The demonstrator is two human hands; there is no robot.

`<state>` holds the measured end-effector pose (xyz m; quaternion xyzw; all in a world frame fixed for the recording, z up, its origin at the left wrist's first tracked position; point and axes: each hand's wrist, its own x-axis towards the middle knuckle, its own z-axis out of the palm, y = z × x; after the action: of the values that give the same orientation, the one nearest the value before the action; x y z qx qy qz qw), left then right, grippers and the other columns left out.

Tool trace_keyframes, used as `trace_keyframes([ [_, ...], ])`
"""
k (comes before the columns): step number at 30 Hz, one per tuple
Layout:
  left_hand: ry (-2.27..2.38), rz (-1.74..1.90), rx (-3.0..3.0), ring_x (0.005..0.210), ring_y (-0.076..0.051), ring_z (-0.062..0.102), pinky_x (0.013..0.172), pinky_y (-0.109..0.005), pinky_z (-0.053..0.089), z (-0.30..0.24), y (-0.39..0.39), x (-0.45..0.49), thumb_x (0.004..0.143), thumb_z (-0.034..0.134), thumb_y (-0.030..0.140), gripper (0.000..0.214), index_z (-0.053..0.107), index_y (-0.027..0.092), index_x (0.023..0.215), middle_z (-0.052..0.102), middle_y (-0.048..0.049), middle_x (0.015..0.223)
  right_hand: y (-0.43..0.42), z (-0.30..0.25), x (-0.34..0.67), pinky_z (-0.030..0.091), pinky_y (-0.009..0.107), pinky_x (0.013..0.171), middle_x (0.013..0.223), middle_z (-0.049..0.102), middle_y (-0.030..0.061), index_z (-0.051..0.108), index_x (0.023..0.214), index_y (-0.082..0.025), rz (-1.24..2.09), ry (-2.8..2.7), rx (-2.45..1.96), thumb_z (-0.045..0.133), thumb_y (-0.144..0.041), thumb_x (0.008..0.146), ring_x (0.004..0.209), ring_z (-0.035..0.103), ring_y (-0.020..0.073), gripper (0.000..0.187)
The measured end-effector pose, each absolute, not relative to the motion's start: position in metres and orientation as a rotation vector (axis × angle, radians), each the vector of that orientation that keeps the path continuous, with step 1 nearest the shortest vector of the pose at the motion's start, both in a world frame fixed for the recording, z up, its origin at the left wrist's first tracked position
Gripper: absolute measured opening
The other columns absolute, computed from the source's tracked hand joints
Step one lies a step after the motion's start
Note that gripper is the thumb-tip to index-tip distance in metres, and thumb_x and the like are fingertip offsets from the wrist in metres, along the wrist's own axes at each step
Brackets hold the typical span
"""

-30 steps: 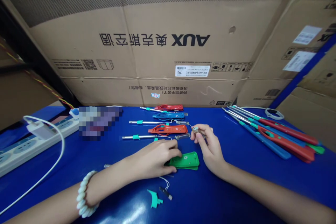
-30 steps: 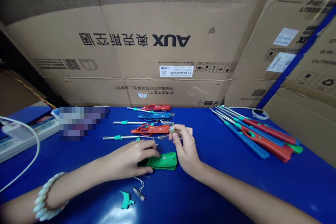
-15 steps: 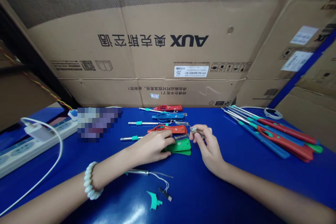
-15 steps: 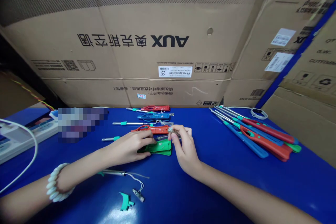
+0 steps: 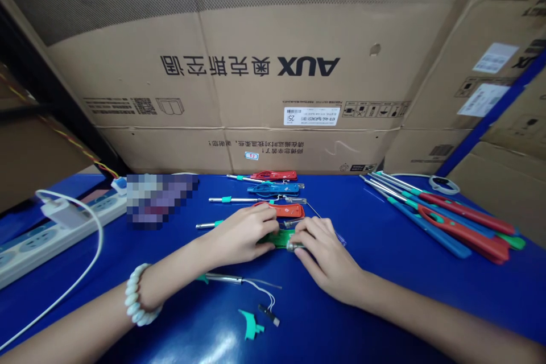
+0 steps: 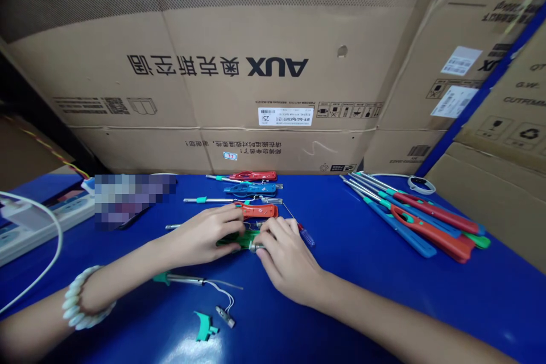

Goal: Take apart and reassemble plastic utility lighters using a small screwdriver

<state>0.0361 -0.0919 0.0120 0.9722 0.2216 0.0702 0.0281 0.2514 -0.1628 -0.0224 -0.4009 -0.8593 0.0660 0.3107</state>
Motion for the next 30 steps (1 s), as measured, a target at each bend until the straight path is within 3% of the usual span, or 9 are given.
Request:
trace_keyframes([
  [4,0.62,0.033,2.931,0.066,-0.015,0.058,0.06,-0.024,0.041,0.028,-0.099,0.027,0.078,0.073,0.021,0.014,0.061,0.018,0.071,0.061,0.0026,0.07,-0.168,-0.022,0.249,0.031,0.038,0.077,0.09,0.059,0.0062,0.061,0.095,-0.019,0.0,-2.462,-1.088,0.046,-0.016,0.093,0.086,0.049,0.0221,0.016],
  [8,0.723,-0.218,2.837,0.059,-0.015,0.057,0.052,-0.024,0.035,0.042,-0.11,0.017,0.066,0.083,0.022,0.02,0.063,0.019,0.07,0.062,0.0035,0.064,-0.168,-0.028,0.249,0.029,0.038,0.076,0.085,0.061,0.0055,0.06,0.092,-0.017,-0.154,-2.531,-1.11,0.051,-0.014,0.09,0.081,0.046,0.0217,0.009],
  [13,0.872,-0.314,2.788,0.063,-0.019,0.061,0.053,-0.025,0.035,0.04,-0.114,0.002,0.06,0.086,0.021,0.023,0.065,0.021,0.069,0.065,0.0024,0.067,-0.168,-0.031,0.25,0.027,0.038,0.076,0.082,0.059,0.0064,0.058,0.084,-0.016,-0.376,-2.568,-1.079,0.05,-0.012,0.088,0.079,0.044,0.0218,0.01],
  [17,0.878,-0.334,2.814,0.071,-0.02,0.065,0.058,-0.026,0.038,0.032,-0.112,-0.003,0.068,0.078,0.012,0.016,0.066,0.022,0.072,0.068,0.0022,0.072,-0.172,-0.025,0.25,0.029,0.037,0.073,0.083,0.058,0.0056,0.059,0.083,-0.016,-0.28,-2.583,-0.975,0.047,-0.016,0.092,0.077,0.044,0.02,0.015],
  [25,0.939,-0.247,2.997,0.072,-0.022,0.066,0.062,-0.029,0.04,0.02,-0.107,0.003,0.079,0.07,0.013,0.01,0.063,0.018,0.076,0.068,-0.0024,0.076,-0.19,-0.022,0.241,0.033,0.038,0.08,0.095,0.064,0.0052,0.06,0.109,-0.016,-0.199,-2.711,-0.539,0.048,-0.017,0.091,0.081,0.051,0.0186,0.022],
  [30,0.838,-0.13,2.983,0.075,-0.022,0.064,0.067,-0.031,0.041,0.031,-0.122,0.008,0.079,0.074,0.021,0.014,0.06,0.019,0.08,0.066,-0.0016,0.078,-0.189,-0.026,0.24,0.032,0.038,0.081,0.087,0.065,0.0053,0.063,0.093,-0.015,-0.299,-2.625,-0.56,0.044,-0.012,0.089,0.074,0.051,0.018,0.02],
])
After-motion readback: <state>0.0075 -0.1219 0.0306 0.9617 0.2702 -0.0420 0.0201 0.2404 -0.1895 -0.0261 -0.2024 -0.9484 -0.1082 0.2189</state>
